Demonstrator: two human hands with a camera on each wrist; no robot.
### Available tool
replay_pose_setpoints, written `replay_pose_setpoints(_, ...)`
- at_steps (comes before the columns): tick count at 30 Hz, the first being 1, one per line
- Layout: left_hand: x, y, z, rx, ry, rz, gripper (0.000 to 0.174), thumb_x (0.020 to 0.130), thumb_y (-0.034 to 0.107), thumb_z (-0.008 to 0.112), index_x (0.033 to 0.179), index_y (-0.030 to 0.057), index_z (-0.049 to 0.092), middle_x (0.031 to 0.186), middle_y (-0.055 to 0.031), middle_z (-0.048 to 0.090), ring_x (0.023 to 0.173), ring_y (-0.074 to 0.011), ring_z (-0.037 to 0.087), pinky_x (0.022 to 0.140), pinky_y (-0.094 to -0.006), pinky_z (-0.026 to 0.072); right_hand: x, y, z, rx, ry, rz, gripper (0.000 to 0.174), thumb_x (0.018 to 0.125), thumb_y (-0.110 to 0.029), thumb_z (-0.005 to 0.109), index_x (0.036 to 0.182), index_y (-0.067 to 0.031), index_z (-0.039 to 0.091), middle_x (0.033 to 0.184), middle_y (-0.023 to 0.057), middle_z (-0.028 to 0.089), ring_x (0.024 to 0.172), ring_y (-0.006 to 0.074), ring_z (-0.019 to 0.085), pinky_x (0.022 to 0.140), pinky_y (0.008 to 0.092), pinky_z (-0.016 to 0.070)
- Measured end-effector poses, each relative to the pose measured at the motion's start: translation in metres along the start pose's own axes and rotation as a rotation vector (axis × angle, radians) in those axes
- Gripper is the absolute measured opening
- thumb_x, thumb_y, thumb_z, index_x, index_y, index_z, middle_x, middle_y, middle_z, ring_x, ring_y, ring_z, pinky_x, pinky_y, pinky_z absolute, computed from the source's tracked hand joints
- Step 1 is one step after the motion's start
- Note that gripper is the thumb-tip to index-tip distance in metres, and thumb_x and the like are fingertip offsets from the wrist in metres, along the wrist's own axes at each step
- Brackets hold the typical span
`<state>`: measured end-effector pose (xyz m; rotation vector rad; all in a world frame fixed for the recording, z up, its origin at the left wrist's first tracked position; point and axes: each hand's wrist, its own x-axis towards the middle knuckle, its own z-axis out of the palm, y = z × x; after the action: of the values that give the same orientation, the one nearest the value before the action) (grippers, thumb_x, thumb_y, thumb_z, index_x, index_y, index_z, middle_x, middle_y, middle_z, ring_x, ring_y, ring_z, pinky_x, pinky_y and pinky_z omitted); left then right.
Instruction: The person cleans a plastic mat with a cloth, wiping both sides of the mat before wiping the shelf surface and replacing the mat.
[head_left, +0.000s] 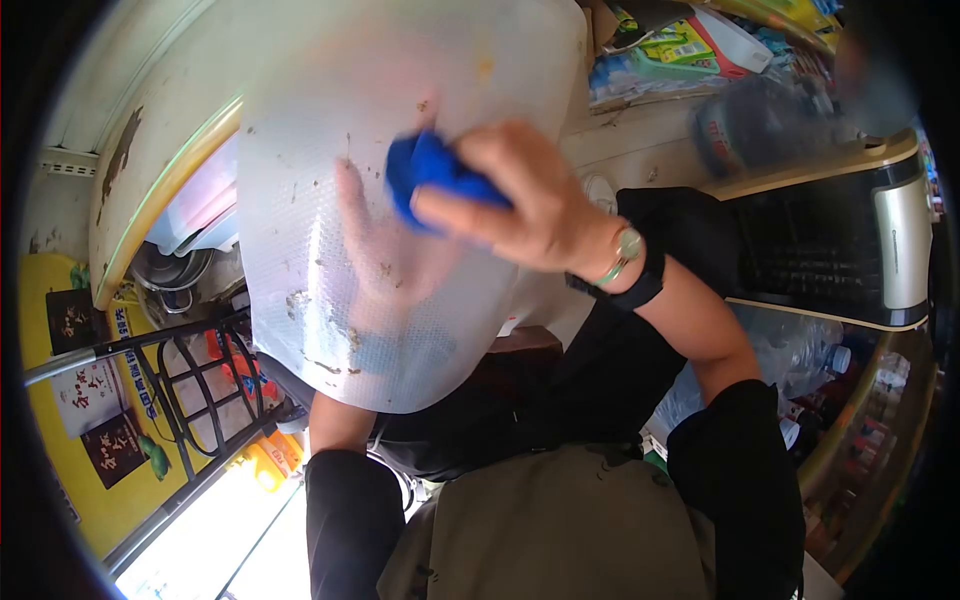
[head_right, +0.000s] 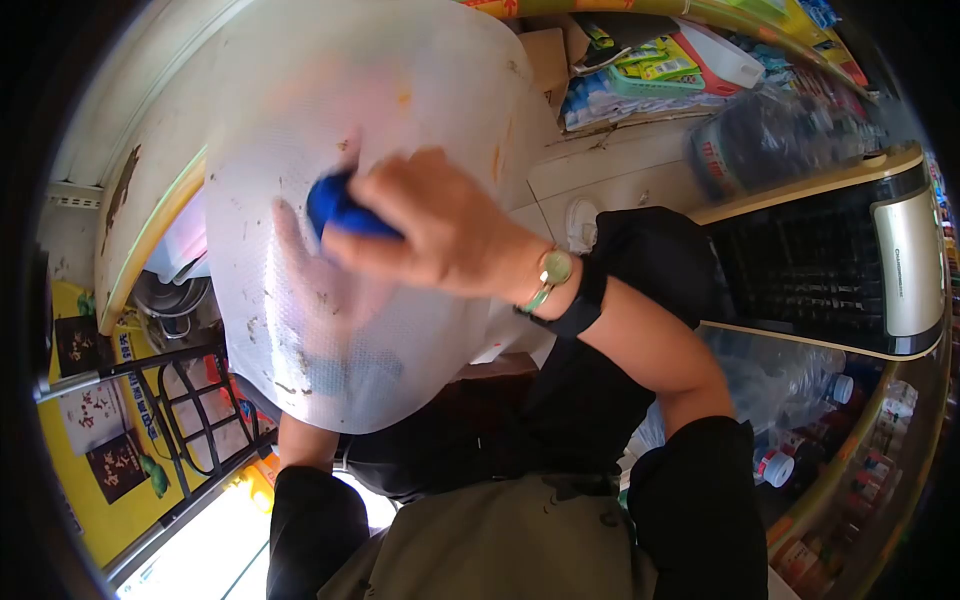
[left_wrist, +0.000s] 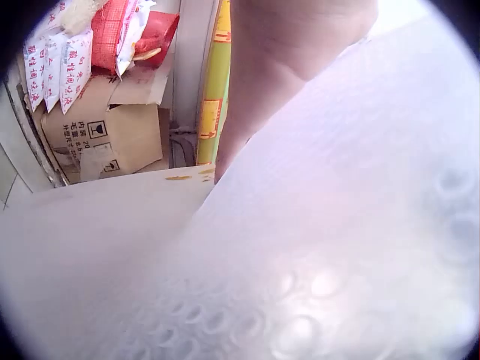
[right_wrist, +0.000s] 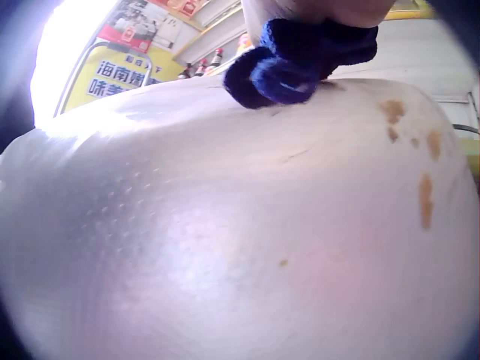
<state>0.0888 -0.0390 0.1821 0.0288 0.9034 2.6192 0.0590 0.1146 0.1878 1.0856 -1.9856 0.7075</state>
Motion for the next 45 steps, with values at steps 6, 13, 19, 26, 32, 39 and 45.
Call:
replay_pose_setpoints(6, 0.012, -0.007, -0.015, -0.275, -0.333, -0.029, 0.091, 0.082, 0.081, 0.022, 0.153, 0.0259, 0.008, 0.154, -0.0175, 0.017, 0.134, -0.0407, 0.032, 0.11, -0.059, 0.0202, 0.007, 0.033, -0.008, -0.086, 0.148, 0.208, 0.049, 0.059, -0.002, 0.077, 0.103, -0.0171, 0.062, 0.095, 0.0085, 0.053, 0.085, 0.0303, 0.057, 0.072, 0.0389, 0.0487)
replay_pose_setpoints(13, 0.006, -0.008, -0.008, -0.13, -0.34, -0.004, 0.086, 0.086, 0.076, 0.018, 0.153, 0.0228, 0.012, 0.151, -0.0176, 0.026, 0.135, -0.0395, 0.03, 0.111, -0.0539, 0.025, -0.008, -0.018, 0.013, 0.135, -0.017, -0.153, 0.044, 0.065, -0.009, 0.075, 0.107, -0.0191, 0.066, 0.099, 0.0089, 0.054, 0.086, 0.0272, 0.058, 0.069, 0.037, 0.0498)
replay_pose_setpoints(19, 0.007, -0.009, -0.013, -0.809, -0.241, -0.022, 0.09, 0.082, 0.081, 0.021, 0.152, 0.0253, 0.011, 0.154, -0.0155, 0.019, 0.14, -0.0389, 0.021, 0.111, -0.0577, 0.0211, 0.007, 0.008, -0.001, 0.002, 0.109, 0.071, 0.037, 0.067, -0.01, 0.073, 0.102, -0.0166, 0.063, 0.096, 0.0086, 0.054, 0.078, 0.0246, 0.057, 0.066, 0.0359, 0.0477)
replay_pose_setpoints(26, 0.009, -0.016, -0.022, -0.43, -0.407, -0.068, 0.091, 0.082, 0.08, 0.023, 0.152, 0.0238, 0.008, 0.156, -0.0103, 0.014, 0.141, -0.0353, 0.02, 0.113, -0.056, 0.018, 0.006, 0.01, -0.006, -0.026, 0.094, 0.12, 0.041, 0.065, -0.01, 0.075, 0.103, -0.0161, 0.063, 0.096, 0.0092, 0.053, 0.08, 0.0266, 0.056, 0.067, 0.0374, 0.0478)
replay_pose_setpoints(32, 0.007, -0.011, -0.016, -0.612, -0.196, -0.044, 0.087, 0.086, 0.076, 0.022, 0.152, 0.0204, 0.013, 0.148, -0.0093, 0.031, 0.136, -0.0291, 0.031, 0.112, -0.0494, 0.0239, 0.004, 0.006, -0.007, 0.337, 0.063, 0.259, 0.042, 0.063, -0.003, 0.074, 0.101, -0.0111, 0.06, 0.096, 0.0103, 0.054, 0.088, 0.0282, 0.056, 0.079, 0.0375, 0.0471)
replay_pose_setpoints(39, 0.01, -0.01, -0.016, -0.466, -0.293, -0.148, 0.084, 0.083, 0.079, 0.021, 0.152, 0.0333, 0.007, 0.152, -0.023, 0.021, 0.134, -0.0432, 0.032, 0.108, -0.0609, 0.0196, 0.012, 0.025, -0.033, 1.223, 0.517, 1.032, 0.048, 0.076, 0.003, 0.066, 0.121, -0.0051, 0.051, 0.103, 0.0049, 0.062, 0.091, 0.0119, 0.061, 0.082, 0.0274, 0.0518)
replay_pose_setpoints(45, 0.007, -0.008, -0.013, -0.432, -0.34, -0.14, 0.086, 0.082, 0.081, 0.018, 0.152, 0.0334, 0.005, 0.152, -0.0229, 0.022, 0.134, -0.0471, 0.03, 0.109, -0.063, 0.0175, 0.007, 0.03, -0.045, 1.483, 0.532, 1.273, 0.048, 0.079, -0.005, 0.065, 0.125, -0.0051, 0.049, 0.106, 0.0057, 0.061, 0.09, 0.0131, 0.061, 0.079, 0.027, 0.0522)
